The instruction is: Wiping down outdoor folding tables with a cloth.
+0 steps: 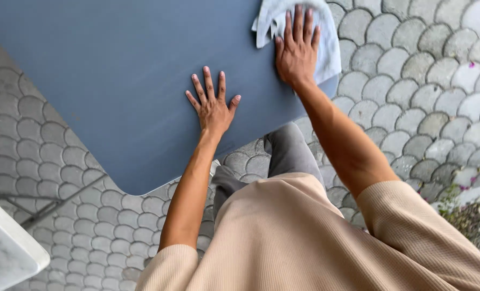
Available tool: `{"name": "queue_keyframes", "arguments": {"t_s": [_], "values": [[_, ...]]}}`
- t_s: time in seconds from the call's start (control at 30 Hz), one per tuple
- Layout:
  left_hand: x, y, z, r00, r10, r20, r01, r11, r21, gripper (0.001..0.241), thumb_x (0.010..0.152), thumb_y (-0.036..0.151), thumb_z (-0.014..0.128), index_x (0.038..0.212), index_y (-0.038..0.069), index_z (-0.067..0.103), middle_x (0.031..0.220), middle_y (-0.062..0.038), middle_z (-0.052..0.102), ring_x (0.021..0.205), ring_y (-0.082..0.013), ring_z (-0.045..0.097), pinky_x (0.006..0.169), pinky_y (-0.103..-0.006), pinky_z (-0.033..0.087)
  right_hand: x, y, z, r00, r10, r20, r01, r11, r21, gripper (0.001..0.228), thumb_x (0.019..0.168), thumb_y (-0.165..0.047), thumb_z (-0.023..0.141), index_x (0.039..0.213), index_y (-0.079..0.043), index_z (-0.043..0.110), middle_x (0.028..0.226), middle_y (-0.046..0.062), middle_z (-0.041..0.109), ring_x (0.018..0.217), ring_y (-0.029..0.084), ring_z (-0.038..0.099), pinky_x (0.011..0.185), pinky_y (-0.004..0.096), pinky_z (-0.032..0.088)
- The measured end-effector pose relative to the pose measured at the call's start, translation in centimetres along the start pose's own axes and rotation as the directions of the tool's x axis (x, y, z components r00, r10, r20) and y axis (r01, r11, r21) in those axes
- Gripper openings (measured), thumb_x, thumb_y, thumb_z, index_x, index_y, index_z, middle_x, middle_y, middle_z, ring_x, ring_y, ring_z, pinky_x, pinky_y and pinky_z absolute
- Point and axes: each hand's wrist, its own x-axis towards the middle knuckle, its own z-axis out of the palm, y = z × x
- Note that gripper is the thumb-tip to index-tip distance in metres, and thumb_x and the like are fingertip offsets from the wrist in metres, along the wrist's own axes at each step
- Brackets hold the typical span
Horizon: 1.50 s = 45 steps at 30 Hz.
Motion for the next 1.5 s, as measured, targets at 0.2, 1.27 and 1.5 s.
{"name": "queue_keyframes", "arguments": {"t_s": [0.2, 1.27, 1.5], "values": [[0.0, 0.7, -1.4, 0.977, -0.072, 0.199, 0.069, 0.997, 0.023, 0.083, 0.108, 0.074, 0.03, 0.17, 0.026, 0.002, 0.173, -0.014, -0.012, 0.156, -0.0488, -0.011, 0.12, -0.0758, -0.001, 11.8, -2.7, 3.1, 0.913, -0.284, -0.293, 0.285, 0.958, -0.04, 0.036, 0.101, -0.026, 0.056, 0.069, -0.014, 0.066, 0.054, 0.003, 0.057, 0.04, 0.021, 0.044, 0.042, 0.041, 0.039], [-22.5, 6.0, 5.7, 0.72, -0.6, -0.348, 0.418, 0.776, -0.472, 0.04, 0.103, 0.028, 0.059, 0.137, 0.007, 0.063, 0.15, -0.013, 0.056, 0.144, -0.0345, 0.047, 0.122, -0.0512, 0.03, -16.2, -8.6, 7.3, 0.436, -0.9, 0.026, 0.893, 0.436, 0.112, 0.053, 0.11, -0.04, 0.037, 0.158, -0.019, 0.046, 0.161, 0.012, 0.041, 0.141, 0.035, 0.039, 0.117, 0.058, 0.024], [-19.2, -1.2, 4.1, 0.74, -0.501, -0.448, 0.34, 0.854, -0.393, 0.041, 0.106, 0.038, 0.053, 0.139, 0.014, 0.063, 0.15, -0.007, 0.057, 0.144, -0.0263, 0.049, 0.122, -0.048, 0.033, -14.4, -16.6, 10.6, 0.038, -0.991, -0.129, 0.973, 0.007, 0.23, 0.038, 0.105, -0.036, 0.047, 0.132, -0.018, 0.068, 0.148, 0.002, 0.058, 0.124, 0.023, 0.057, 0.106, 0.045, 0.039]]}}
